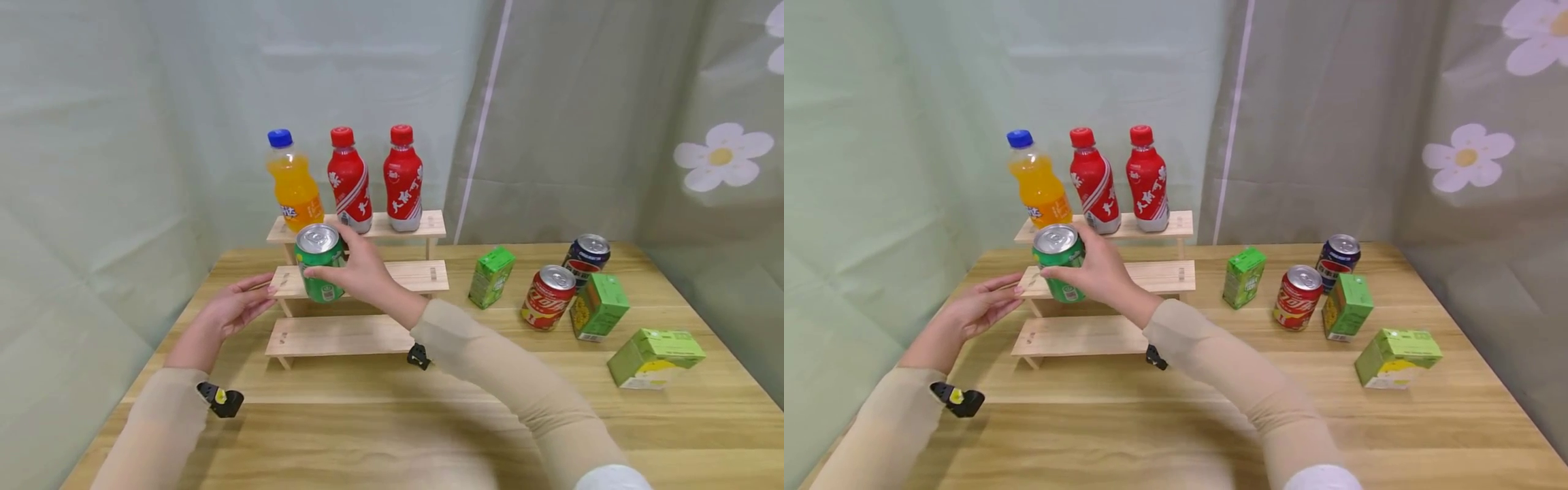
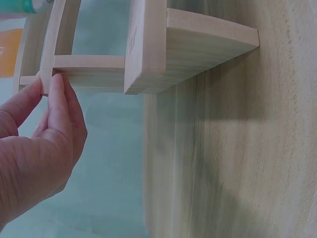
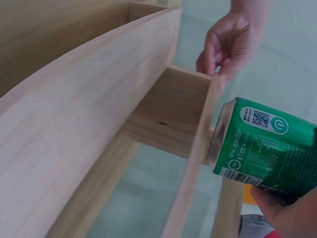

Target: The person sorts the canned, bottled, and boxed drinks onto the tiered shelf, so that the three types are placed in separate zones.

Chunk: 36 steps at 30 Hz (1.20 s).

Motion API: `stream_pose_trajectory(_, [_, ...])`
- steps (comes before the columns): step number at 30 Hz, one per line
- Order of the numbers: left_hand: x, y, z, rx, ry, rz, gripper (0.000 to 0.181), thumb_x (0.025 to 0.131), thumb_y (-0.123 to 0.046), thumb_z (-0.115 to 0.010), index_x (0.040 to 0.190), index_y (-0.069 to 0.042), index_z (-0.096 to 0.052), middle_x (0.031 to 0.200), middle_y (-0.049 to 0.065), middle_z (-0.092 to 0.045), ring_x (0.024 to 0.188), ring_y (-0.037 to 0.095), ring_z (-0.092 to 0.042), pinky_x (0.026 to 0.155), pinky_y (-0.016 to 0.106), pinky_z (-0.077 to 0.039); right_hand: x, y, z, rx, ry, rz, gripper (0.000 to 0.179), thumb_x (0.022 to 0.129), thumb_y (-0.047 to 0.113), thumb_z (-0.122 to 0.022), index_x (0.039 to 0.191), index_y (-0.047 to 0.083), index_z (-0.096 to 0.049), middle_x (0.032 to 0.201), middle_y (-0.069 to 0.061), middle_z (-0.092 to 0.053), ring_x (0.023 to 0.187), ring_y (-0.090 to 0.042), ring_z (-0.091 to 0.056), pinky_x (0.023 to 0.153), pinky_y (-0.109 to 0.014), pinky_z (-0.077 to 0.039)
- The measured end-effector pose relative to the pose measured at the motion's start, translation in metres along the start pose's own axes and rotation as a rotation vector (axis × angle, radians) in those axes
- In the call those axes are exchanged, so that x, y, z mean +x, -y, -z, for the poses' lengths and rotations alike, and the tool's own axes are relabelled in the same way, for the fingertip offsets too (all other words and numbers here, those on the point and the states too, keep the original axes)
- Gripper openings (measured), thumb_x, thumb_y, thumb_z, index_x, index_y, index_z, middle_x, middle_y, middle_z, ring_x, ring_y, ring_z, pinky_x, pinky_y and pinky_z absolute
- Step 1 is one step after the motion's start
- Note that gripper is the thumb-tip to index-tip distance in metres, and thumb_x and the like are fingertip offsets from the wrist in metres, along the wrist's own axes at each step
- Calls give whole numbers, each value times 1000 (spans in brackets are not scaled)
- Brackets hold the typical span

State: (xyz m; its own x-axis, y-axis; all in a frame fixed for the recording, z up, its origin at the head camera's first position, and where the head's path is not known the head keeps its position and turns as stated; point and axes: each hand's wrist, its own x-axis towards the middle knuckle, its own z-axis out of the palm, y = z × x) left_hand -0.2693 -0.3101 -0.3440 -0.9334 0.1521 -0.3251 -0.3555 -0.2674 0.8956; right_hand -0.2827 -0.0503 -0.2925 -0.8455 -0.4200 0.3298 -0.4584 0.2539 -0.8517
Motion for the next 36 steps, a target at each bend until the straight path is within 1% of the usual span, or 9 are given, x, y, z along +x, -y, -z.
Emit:
stream_pose_trajectory(5, [0, 2, -1, 27, -23, 8, 31, 93, -1, -56, 87, -26, -73, 86, -1, -71, 78, 9, -69, 78, 19, -58, 4, -5, -5, 4, -16, -62, 75, 78, 25, -80, 141, 14, -40, 133, -4, -54, 116, -17, -53, 98, -34, -50])
stream_pose_trajectory(11, [-1, 3, 1, 15, -26, 8, 29, 92, -2, -59, 87, -26, -73, 86, -2, -71, 78, 9, -69, 80, 20, -57, 10, -5, -11, -32, -16, -41, 71, 79, 26, -79, 138, 13, -43, 131, -5, -56, 114, -18, -55, 98, -33, -51])
stream_pose_trajectory(16, [-2, 5, 2, 13, -4, -3, 29, 93, -2, -58, 88, -26, -73, 88, -2, -70, 80, 9, -69, 81, 20, -57, 14, -4, -18, -34, -24, -51, 70, 79, 26, -79, 138, 13, -42, 131, -5, -56, 114, -19, -56, 100, -33, -51])
stream_pose_trajectory(22, [-1, 5, 3, -15, 13, -2, 29, 93, -1, -57, 89, -25, -74, 88, -2, -70, 80, 9, -69, 80, 20, -57, 17, -5, -28, -24, -94, -65, 69, 79, 27, -79, 136, 14, -44, 129, -3, -57, 112, -18, -56, 97, -32, -51])
stream_pose_trajectory(29, [0, 1, 2, -19, 13, 5, 28, 93, -2, -57, 90, -25, -73, 90, -1, -70, 80, 10, -69, 82, 21, -57, 22, -2, -34, -48, -159, -65, 71, 79, 27, -79, 138, 12, -42, 133, -4, -54, 117, -19, -54, 102, -37, -49])
stream_pose_trajectory(36, [1, 1, 1, -29, 16, -6, 28, 93, 0, -57, 91, -23, -73, 90, -1, -69, 80, 10, -69, 81, 21, -57, 26, -4, -42, -71, -205, -50, 72, 78, 29, -79, 137, 8, -42, 130, -6, -52, 119, -19, -51, 104, -34, -47])
